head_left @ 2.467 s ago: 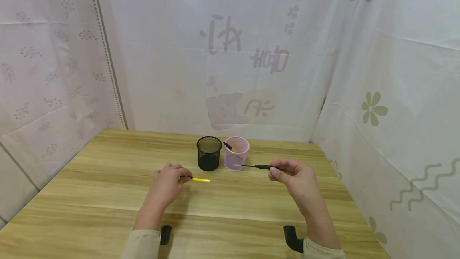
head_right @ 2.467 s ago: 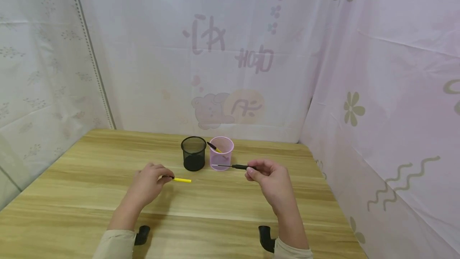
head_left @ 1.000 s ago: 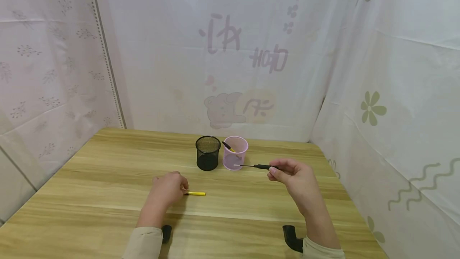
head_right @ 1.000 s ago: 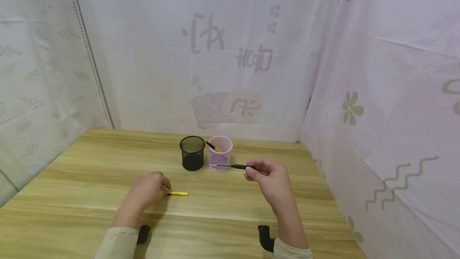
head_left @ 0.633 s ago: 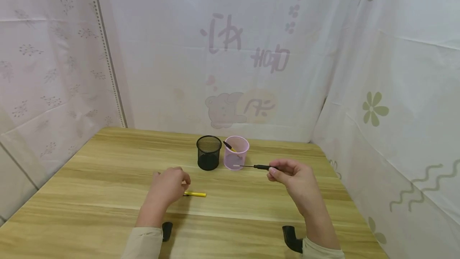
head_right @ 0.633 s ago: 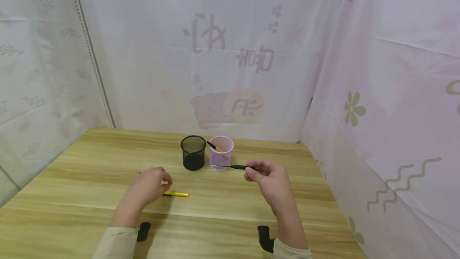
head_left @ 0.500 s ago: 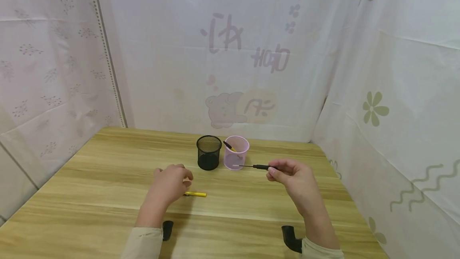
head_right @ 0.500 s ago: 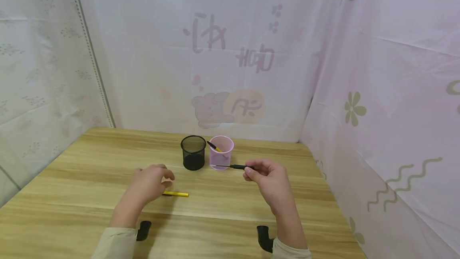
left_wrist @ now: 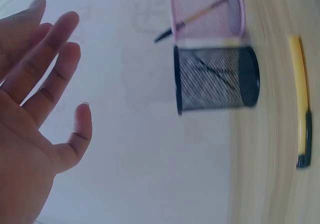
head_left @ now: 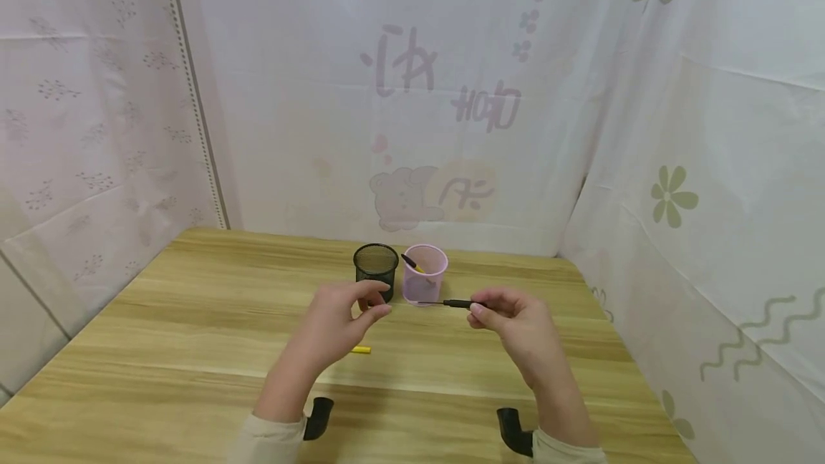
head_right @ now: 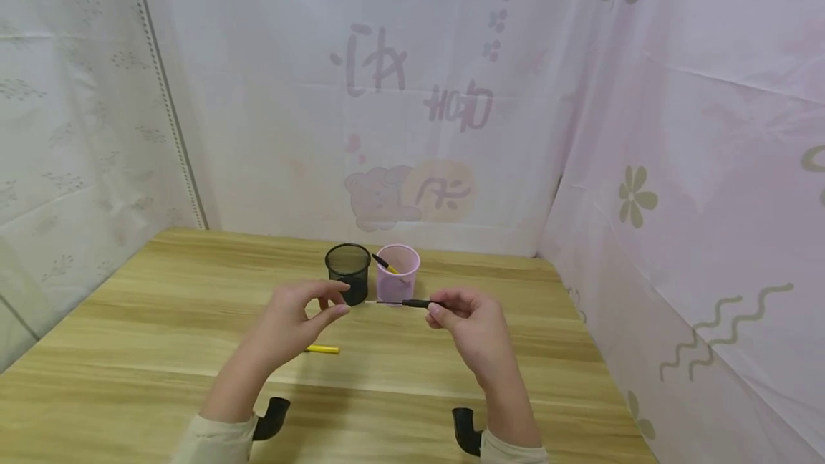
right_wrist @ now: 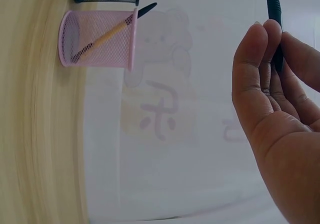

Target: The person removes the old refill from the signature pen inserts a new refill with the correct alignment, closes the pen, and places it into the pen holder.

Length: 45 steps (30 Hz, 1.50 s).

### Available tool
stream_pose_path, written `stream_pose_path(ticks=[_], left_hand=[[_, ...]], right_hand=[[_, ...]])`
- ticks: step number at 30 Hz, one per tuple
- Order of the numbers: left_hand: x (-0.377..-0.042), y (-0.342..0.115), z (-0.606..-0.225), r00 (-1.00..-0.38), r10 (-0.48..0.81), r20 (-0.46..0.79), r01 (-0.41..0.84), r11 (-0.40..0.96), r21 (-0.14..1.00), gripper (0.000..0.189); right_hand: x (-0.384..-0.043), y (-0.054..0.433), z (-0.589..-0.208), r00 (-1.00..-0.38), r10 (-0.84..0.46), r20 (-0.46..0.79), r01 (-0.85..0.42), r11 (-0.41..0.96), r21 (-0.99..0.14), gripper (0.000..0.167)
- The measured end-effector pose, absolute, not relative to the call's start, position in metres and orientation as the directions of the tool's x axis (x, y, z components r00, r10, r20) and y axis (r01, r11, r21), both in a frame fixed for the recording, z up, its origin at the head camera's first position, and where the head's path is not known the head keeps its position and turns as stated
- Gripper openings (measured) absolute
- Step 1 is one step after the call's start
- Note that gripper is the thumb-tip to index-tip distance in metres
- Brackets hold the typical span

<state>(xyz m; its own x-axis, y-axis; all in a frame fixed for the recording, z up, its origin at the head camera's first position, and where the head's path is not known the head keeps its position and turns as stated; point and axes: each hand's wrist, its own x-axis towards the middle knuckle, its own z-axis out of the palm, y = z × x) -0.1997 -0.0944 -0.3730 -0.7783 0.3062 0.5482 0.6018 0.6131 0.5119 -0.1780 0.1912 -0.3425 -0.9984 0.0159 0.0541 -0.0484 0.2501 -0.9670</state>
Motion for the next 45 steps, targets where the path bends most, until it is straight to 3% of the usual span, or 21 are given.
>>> stream_pose_path(ticks=[12, 45], left_hand=[[-0.191, -0.076, -0.370, -0.731, 0.306, 0.610, 0.673, 0.468, 0.572, 0.017], [-0.194, -0.082, -0.371, -0.692, 0.245, 0.679, 0.704, 0.440, 0.558, 0.009]], right_hand=[[-0.178, 0.182, -0.347, -0.999, 0.008, 0.045, -0.042, 0.228, -0.973, 0.019], [-0.179, 0.178, -0.347, -0.999, -0.002, 0.040, -0.040, 0.213, -0.976, 0.018]])
